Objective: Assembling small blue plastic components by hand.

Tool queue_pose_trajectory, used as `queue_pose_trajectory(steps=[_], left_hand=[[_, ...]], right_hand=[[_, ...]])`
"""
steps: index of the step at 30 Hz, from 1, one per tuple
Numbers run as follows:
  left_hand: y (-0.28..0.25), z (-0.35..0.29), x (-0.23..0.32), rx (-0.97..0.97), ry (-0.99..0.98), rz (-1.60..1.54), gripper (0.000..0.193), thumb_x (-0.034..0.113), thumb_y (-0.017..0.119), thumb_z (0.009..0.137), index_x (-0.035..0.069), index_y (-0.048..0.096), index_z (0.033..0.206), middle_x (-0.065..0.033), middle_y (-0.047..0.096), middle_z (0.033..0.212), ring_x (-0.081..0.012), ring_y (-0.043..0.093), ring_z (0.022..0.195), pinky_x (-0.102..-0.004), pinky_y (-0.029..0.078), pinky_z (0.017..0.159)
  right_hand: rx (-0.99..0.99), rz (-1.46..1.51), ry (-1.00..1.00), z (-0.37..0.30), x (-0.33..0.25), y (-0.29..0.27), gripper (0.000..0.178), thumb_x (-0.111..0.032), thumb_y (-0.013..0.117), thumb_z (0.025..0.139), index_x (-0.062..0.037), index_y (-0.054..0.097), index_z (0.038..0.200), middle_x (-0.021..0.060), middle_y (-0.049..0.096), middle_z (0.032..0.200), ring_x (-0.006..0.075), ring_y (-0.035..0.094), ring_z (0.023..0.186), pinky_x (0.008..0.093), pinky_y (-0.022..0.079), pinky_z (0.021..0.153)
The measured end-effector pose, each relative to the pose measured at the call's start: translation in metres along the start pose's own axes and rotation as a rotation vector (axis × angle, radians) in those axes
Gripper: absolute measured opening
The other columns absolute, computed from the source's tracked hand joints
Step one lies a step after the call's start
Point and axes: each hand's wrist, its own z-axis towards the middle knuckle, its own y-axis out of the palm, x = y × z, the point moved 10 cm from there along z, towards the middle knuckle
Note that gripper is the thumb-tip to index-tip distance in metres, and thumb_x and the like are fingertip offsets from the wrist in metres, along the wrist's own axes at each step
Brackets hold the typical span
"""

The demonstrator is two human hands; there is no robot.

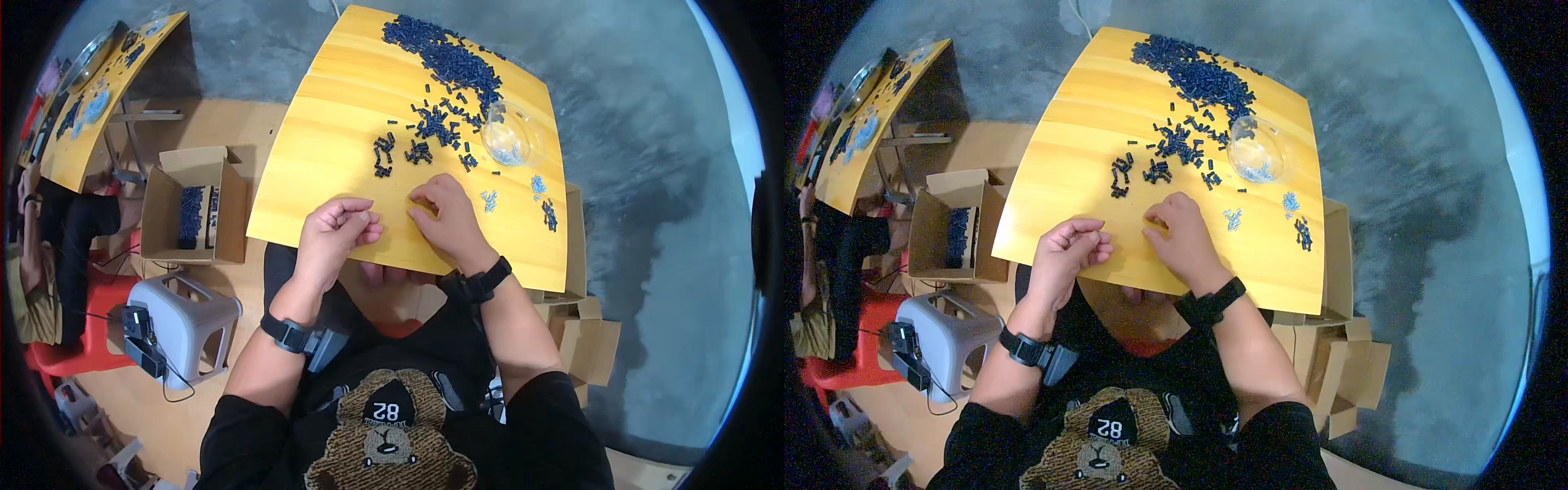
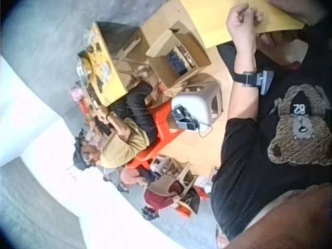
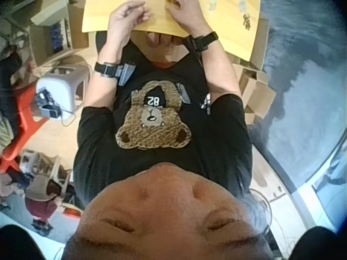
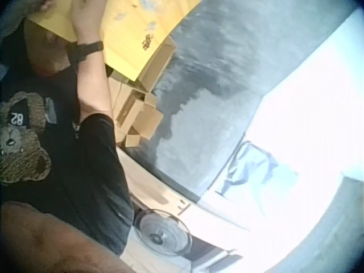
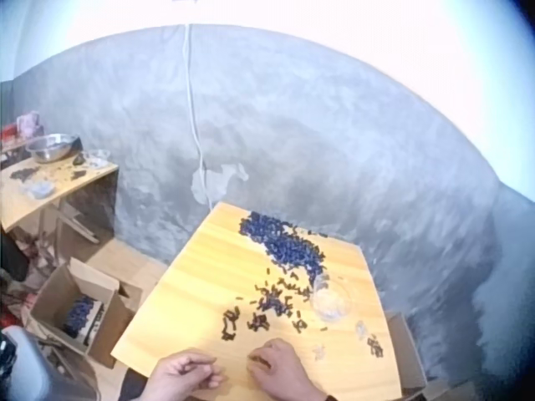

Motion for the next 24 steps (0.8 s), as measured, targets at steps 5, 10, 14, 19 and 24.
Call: queue_pose_trajectory(steps=[5, 10, 14, 19, 24], left_hand=[[0.001, 0.001, -0.002, -0.009, -0.003, 0.023, 0.018, 0.003, 0.052, 0.089, -0.003, 0.055, 0.106, -0.0111, 0.062, 0.091, -0.016, 0.062, 0.077, -0.0261, 0.053, 0.071], [-0.002, -0.002, 0.001, 0.002, 0.012, 0.034, 0.018, 0.002, 0.052, 0.089, -0.003, 0.055, 0.106, -0.0114, 0.062, 0.091, -0.0166, 0.062, 0.078, -0.0267, 0.053, 0.071], [0.001, -0.003, 0.002, -0.002, -0.004, 0.039, 0.018, 0.002, 0.052, 0.089, -0.003, 0.055, 0.106, -0.0116, 0.062, 0.091, -0.0166, 0.062, 0.078, -0.0267, 0.053, 0.071], [0.0, -0.004, 0.002, 0.0, 0.005, 0.019, 0.018, 0.002, 0.051, 0.089, -0.003, 0.055, 0.105, -0.0131, 0.062, 0.091, -0.0167, 0.062, 0.076, -0.0267, 0.053, 0.07], [0.003, -0.003, 0.001, 0.0, 0.012, 0.045, 0.017, 0.003, 0.051, 0.089, -0.002, 0.056, 0.105, -0.0131, 0.063, 0.091, -0.0171, 0.062, 0.077, -0.0269, 0.053, 0.071]], right_hand=[[0.036, -0.005, 0.035, 0.001, 0.01, 0.0, 0.014, -0.007, 0.065, 0.069, -0.0019, 0.061, 0.081, 0.0123, 0.05, 0.079, 0.0292, 0.05, 0.081, 0.0361, 0.042, 0.073], [0.053, 0.016, 0.025, 0.001, 0.006, 0.003, 0.014, -0.005, 0.064, 0.069, -0.0024, 0.058, 0.081, 0.0121, 0.049, 0.08, 0.0293, 0.049, 0.08, 0.0365, 0.041, 0.072], [0.102, -0.034, -0.045, -0.003, -0.001, -0.001, 0.017, -0.004, 0.063, 0.069, -0.0039, 0.055, 0.084, 0.0124, 0.048, 0.083, 0.0305, 0.047, 0.084, 0.038, 0.04, 0.075], [0.127, -0.138, -0.086, -0.006, -0.009, 0.001, 0.019, -0.003, 0.059, 0.07, -0.0061, 0.053, 0.088, 0.0128, 0.047, 0.089, 0.0328, 0.044, 0.087, 0.0401, 0.039, 0.077], [0.131, -0.149, -0.045, -0.009, -0.004, 0.001, 0.019, -0.004, 0.059, 0.072, -0.005, 0.054, 0.09, 0.013, 0.048, 0.092, 0.0325, 0.045, 0.09, 0.0397, 0.038, 0.08]])
